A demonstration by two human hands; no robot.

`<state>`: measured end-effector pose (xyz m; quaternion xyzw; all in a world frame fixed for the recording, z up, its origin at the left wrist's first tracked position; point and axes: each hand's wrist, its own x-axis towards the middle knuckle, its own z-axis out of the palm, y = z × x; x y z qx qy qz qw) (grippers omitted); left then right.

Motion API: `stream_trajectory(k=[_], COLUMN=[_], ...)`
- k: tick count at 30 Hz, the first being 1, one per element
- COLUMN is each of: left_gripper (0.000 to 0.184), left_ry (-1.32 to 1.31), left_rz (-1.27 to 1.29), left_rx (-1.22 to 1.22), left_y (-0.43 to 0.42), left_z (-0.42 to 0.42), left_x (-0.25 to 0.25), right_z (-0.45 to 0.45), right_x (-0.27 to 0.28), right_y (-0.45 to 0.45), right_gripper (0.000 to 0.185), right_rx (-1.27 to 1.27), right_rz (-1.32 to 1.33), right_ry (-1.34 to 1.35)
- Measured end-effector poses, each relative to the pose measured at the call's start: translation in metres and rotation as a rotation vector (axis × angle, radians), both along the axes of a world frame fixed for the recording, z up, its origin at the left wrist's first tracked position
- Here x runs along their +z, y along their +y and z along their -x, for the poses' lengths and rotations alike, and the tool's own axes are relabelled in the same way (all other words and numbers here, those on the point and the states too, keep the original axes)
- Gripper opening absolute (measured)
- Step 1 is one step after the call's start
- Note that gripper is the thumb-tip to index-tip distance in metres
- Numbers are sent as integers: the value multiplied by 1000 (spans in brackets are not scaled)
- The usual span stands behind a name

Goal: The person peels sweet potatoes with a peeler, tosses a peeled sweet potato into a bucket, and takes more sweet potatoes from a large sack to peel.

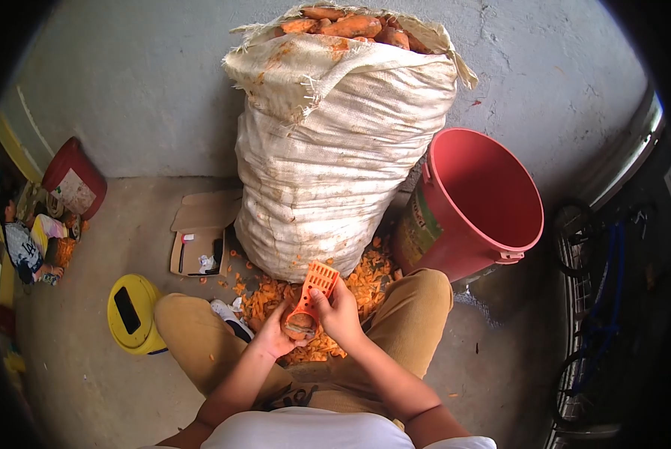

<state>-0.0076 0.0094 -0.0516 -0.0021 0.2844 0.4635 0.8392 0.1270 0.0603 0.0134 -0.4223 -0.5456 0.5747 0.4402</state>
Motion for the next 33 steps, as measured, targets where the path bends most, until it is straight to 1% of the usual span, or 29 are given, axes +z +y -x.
stream_trajectory(k=[2, 3, 4, 5, 6, 7, 8, 10, 11, 12, 13, 15, 16, 18, 19, 20, 21, 22, 23, 24, 26, 27, 28, 29, 30, 31, 32, 33], left_gripper=[48, 48, 48, 47, 47, 47, 48, 48, 49, 49, 49, 50, 50, 49, 48, 48, 48, 48, 48, 48, 47, 46, 46, 45, 44, 44, 44, 43], left_ry=[68, 102, 131, 157, 184, 168, 136, 70, 88, 111, 135, 233, 237, 243, 276, 303, 328, 354, 392, 429, 484, 499, 513, 522, 531, 541, 570, 600], left_rz=[-8, -12, 50, 111, 171, 114, 78, 11, 20, 6, -9, -25, -30, -41, 12, 8, 3, -3, -27, -51, -59, -51, -45, -50, -54, -56, -62, -68], left_rx=[-30, -44, -8, 27, 59, 33, 11, -24, -6, 4, 13, 68, 61, 44, 41, 59, 78, 100, 101, 108, 114, 112, 107, 126, 148, 172, 138, 106], left_y=[-2, -4, -7, -9, -12, -19, -19, -19, -15, -11, -6, -3, -4, -6, -8, -11, -13, -14, -14, -15, -17, -16, -14, -11, -10, -10, -11, -12], left_z=[0, 0, -1, -5, -9, -7, -3, 3, 3, 2, 0, -3, -2, 0, 1, 1, 1, 1, 3, 5, 9, 10, 9, 8, 6, 5, 6, 8], left_x=[1, 3, 7, 14, 20, 24, 20, 12, 12, 14, 15, 11, 7, 1, 2, 0, -2, -2, -1, 2, -1, -8, -13, -12, -11, -11, -10, -10], right_z=[-2, -2, -11, -27, -46, -53, -59, -47, -37, -19, -4, 8, 11, 10, 2, -2, -9, -27, -49, -53, -39, -23, -9, 2, 9, 10, 12, 9], right_x=[-8, -1, 0, -9, -20, -9, -9, 6, 6, 28, 17, 0, -9, -10, -13, -15, -18, -16, -48, -39, -28, 0, 7, 3, -10, -21, -30, -29], right_y=[4, 12, 29, 56, 84, 94, 102, 85, 71, 45, 28, 8, 10, 25, 40, 51, 69, 83, 109, 112, 96, 68, 46, 29, 22, 21, 21, 32], right_gripper=[26, 25, 22, 17, 14, 11, 12, 12, 16, 21, 27, 29, 27, 25, 24, 23, 17, 11, 8, 10, 9, 14, 25, 35, 29, 30, 32, 30], right_rx=[-49, -157, -313, -427, -590, -671, -667, -478, -339, -230, -180, -35, -74, -203, -233, -287, -452, -595, -683, -669, -462, -273, -189, -76, -34, -42, -49, -140], right_rz=[-102, -60, -272, -311, -350, -250, -189, -251, -183, -190, -215, -219, -157, -284, -224, -124, -387, -376, -253, -205, -266, -122, -184, -102, -194, -147, -99, -160], right_ry=[-78, 36, -137, -93, -138, 48, 73, 65, 29, 7, 0, -182, -121, -85, -145, -21, -174, -404, -192, -4, -31, -3, -90, -39, -106, -73, -40, -98])
